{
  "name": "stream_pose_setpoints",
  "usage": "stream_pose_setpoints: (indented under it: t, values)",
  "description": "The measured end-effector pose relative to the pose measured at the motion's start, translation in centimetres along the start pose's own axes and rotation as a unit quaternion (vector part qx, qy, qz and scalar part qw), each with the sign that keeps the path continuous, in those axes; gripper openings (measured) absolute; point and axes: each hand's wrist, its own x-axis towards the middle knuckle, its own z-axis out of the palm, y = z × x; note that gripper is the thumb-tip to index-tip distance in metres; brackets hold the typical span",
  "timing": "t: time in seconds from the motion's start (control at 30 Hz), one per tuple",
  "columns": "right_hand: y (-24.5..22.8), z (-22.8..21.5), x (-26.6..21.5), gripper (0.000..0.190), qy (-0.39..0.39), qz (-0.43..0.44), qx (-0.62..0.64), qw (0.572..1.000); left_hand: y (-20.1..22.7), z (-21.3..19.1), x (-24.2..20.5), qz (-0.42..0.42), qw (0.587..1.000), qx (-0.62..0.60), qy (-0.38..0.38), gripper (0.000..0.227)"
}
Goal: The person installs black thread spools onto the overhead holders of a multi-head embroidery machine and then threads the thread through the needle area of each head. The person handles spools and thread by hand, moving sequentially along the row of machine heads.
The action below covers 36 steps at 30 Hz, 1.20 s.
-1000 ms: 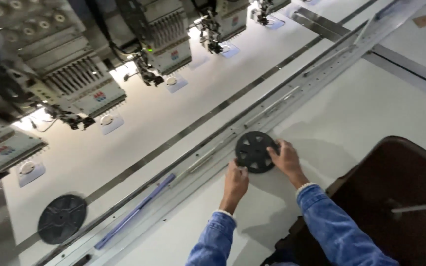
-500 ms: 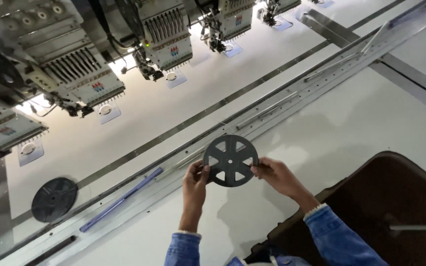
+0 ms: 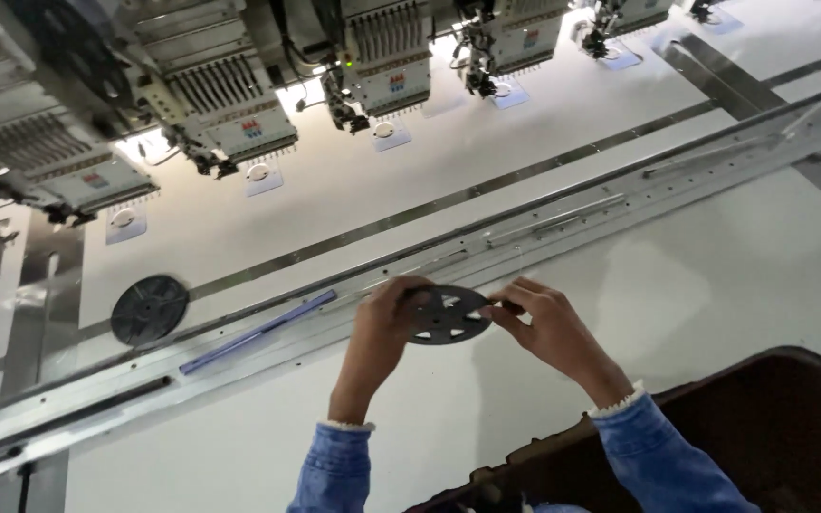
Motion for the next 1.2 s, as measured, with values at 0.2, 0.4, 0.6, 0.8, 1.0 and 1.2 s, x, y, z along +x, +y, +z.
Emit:
stream_pose_setpoints:
  t: [0.2,0.4,0.6,0.8,1.0,1.2]
  values:
    - [1.6,2.0,0.4,0.014,0.010,-0.025,0.123,0.992,-0.8,0.3,-2.9,-0.061,0.943,-0.275,0.176,0.023]
    - [-3.0,2.4,1.7,0.013,-0.030,-0.083,0.088,0.992,1.8,-2.6,-5.1,0.042,0.982,0.161,0.088,0.049]
    - [-5.1,5.9,2.8,0.013,-0.043,-0.083,0.121,0.988,0.1,-6.5,-6.3,-0.014,0.992,-0.012,0.122,0.019]
    - [-7.9,9.4,4.1,0.010,-0.029,-0.111,0.128,0.985,-3.0,-10.0,-9.1,-0.015,0.979,-0.086,0.184,0.027]
    - [-13.1,13.9,5.4,0.018,-0.076,-0.135,0.125,0.980,-4.0,-15.0,-10.7,0.034,0.988,0.134,0.066,0.026]
    - [-16.9,16.6,6.3,0.020,-0.054,-0.127,0.115,0.984,-7.2,-20.7,-12.5,0.002,0.969,-0.158,0.188,0.017]
